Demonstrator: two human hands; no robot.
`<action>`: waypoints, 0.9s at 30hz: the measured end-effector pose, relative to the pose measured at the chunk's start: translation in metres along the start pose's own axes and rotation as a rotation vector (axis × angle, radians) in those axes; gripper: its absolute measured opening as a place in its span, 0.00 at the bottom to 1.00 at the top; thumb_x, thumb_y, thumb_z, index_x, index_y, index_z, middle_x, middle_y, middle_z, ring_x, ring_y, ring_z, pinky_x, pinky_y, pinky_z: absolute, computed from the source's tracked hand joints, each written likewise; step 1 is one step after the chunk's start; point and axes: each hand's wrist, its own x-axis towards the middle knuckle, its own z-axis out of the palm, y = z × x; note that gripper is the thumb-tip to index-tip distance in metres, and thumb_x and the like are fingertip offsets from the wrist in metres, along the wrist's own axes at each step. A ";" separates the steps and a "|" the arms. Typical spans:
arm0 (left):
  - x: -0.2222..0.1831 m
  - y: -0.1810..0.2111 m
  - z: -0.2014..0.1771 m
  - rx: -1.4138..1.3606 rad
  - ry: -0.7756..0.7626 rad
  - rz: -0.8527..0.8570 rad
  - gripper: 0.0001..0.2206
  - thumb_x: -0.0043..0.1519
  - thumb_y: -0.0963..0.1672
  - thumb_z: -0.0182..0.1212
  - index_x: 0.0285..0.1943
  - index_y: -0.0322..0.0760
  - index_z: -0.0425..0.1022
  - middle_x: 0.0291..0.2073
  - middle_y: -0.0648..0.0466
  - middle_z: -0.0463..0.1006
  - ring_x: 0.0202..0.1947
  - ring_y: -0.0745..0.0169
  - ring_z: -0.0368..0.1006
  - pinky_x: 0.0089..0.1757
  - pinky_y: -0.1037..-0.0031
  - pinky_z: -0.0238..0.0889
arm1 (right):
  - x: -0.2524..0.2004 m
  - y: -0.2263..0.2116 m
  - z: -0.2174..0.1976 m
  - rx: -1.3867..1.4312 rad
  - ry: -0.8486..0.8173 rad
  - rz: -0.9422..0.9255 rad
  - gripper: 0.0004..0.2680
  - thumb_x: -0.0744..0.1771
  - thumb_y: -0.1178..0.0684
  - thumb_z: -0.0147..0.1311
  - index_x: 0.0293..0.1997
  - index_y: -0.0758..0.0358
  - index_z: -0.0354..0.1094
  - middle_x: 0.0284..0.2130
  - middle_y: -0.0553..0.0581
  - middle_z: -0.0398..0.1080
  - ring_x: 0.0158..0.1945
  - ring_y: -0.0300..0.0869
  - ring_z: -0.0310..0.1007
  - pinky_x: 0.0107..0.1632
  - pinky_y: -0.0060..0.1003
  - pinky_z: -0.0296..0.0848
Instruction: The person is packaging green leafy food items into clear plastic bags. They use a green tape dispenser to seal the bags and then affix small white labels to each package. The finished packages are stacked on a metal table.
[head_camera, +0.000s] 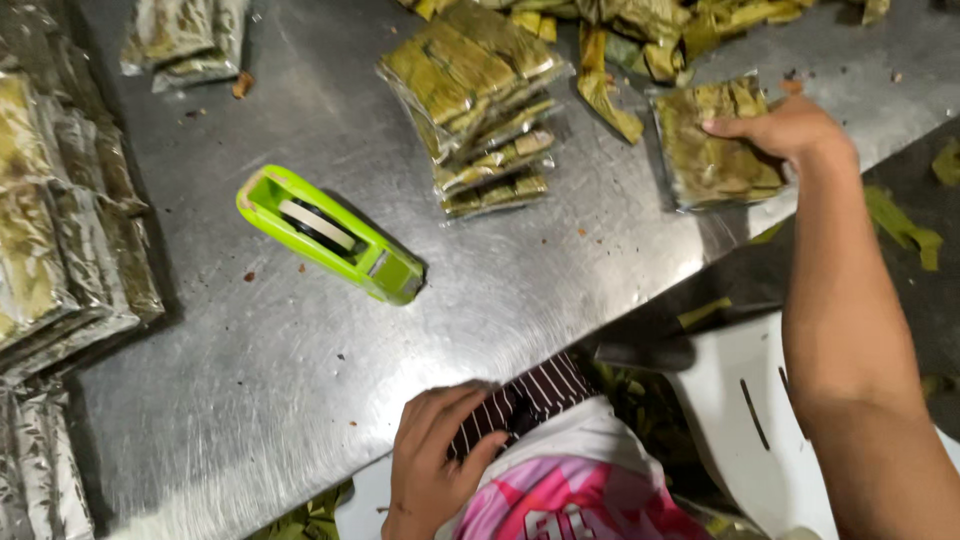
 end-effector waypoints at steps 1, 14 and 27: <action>0.001 0.002 0.001 -0.016 -0.015 -0.002 0.20 0.54 0.47 0.74 0.53 0.32 0.79 0.50 0.49 0.82 0.50 0.49 0.76 0.51 0.63 0.67 | -0.010 0.000 0.001 0.044 -0.032 -0.031 0.40 0.60 0.35 0.72 0.70 0.79 0.53 0.65 0.81 0.59 0.68 0.66 0.61 0.62 0.64 0.62; 0.077 0.051 0.104 0.143 -0.039 0.253 0.31 0.51 0.48 0.72 0.64 0.30 0.74 0.62 0.38 0.70 0.62 0.36 0.68 0.60 0.51 0.59 | -0.161 -0.008 0.054 0.192 -0.083 -0.429 0.35 0.65 0.43 0.66 0.76 0.72 0.46 0.56 0.74 0.69 0.56 0.58 0.72 0.58 0.48 0.71; 0.033 0.009 -0.002 -0.402 0.287 -0.622 0.24 0.57 0.49 0.71 0.58 0.30 0.73 0.43 0.47 0.85 0.44 0.60 0.83 0.46 0.72 0.73 | -0.257 -0.069 0.148 0.415 -0.446 -1.182 0.22 0.72 0.41 0.50 0.71 0.65 0.58 0.65 0.67 0.63 0.67 0.51 0.63 0.67 0.45 0.63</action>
